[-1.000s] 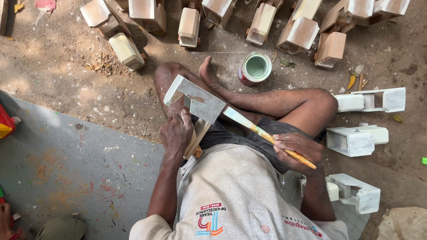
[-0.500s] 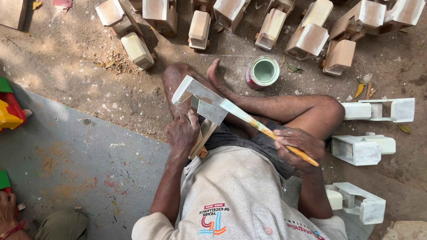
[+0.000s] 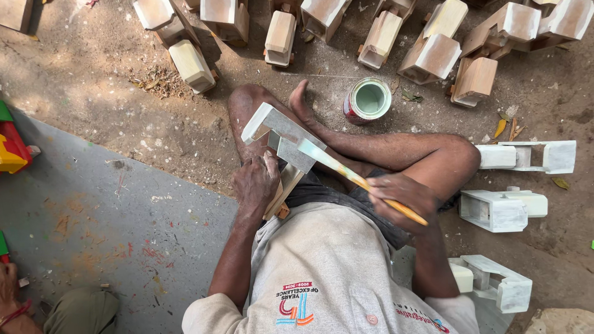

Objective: The person sits on the ground and paints small wooden blocks with a brush. They repeatedly dip the brush into a paint can and apply a light-colored coat to the blocks, turning them to cover different sides.

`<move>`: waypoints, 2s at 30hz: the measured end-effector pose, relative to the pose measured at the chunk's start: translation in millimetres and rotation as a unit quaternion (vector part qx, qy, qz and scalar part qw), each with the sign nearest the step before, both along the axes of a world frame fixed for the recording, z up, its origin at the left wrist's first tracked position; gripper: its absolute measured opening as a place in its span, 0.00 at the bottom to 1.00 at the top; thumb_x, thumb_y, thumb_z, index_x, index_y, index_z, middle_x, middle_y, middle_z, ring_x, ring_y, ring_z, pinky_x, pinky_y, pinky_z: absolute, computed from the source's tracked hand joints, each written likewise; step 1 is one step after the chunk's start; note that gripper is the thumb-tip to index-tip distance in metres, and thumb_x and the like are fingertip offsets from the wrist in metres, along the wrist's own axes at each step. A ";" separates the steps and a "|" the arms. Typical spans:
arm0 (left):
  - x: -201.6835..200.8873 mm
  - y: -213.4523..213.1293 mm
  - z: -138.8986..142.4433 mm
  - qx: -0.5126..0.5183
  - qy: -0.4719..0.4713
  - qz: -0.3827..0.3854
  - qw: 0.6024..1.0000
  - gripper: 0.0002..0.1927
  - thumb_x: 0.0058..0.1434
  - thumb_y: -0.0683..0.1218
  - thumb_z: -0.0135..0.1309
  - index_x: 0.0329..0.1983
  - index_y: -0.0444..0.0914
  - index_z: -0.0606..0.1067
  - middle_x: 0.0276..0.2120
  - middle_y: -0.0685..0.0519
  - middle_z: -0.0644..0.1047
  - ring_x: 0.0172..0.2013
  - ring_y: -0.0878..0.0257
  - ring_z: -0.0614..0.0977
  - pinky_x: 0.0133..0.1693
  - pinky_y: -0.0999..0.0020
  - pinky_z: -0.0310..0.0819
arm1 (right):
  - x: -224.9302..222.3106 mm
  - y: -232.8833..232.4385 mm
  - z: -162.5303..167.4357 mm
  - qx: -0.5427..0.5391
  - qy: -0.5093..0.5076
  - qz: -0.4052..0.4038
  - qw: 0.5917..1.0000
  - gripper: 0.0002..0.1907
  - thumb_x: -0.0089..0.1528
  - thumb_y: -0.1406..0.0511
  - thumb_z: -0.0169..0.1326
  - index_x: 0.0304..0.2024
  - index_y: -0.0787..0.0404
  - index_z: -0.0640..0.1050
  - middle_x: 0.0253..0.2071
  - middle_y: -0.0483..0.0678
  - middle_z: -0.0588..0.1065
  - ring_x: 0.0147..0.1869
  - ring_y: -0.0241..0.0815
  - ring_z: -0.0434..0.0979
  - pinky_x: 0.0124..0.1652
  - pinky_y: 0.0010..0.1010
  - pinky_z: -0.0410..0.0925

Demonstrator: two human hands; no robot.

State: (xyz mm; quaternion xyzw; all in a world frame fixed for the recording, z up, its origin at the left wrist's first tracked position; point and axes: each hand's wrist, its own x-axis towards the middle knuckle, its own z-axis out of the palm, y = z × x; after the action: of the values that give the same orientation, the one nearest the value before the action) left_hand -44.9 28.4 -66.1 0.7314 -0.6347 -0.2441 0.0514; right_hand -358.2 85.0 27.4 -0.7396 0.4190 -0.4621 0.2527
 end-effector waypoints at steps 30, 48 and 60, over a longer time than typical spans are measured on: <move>0.7 1.1 6.6 -0.017 -0.025 0.016 0.999 0.28 0.73 0.57 0.37 0.43 0.32 0.82 0.33 0.35 0.81 0.31 0.43 0.84 0.37 0.47 0.78 | -64.6 -92.1 -36.6 0.058 0.084 -0.277 0.955 0.06 0.68 0.66 0.64 0.41 0.62 0.82 0.32 0.46 0.81 0.33 0.34 0.84 0.30 0.20 0.75; 4.6 -3.6 -0.4 -0.021 -0.014 -0.004 1.000 0.29 0.73 0.57 0.37 0.45 0.30 0.81 0.33 0.36 0.82 0.31 0.45 0.85 0.37 0.49 0.79 | -33.8 -159.2 -57.0 0.142 0.174 -0.284 0.932 0.13 0.66 0.57 0.62 0.32 0.56 0.82 0.24 0.43 0.80 0.21 0.32 0.77 0.20 0.25 0.69; -4.1 -4.4 12.1 -0.025 -0.016 -0.014 0.999 0.28 0.73 0.57 0.37 0.47 0.33 0.82 0.34 0.36 0.82 0.32 0.42 0.84 0.38 0.47 0.78 | -78.7 -101.9 -49.7 0.144 -0.012 -0.393 0.908 0.14 0.67 0.62 0.64 0.29 0.62 0.80 0.23 0.46 0.79 0.26 0.32 0.81 0.24 0.23 0.71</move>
State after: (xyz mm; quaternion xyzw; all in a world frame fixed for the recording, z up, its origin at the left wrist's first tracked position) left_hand -49.0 24.0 -54.0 0.7249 -0.6515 -0.2167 0.0561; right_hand -436.9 -16.9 -22.3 -0.4653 0.7344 -0.4676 0.1598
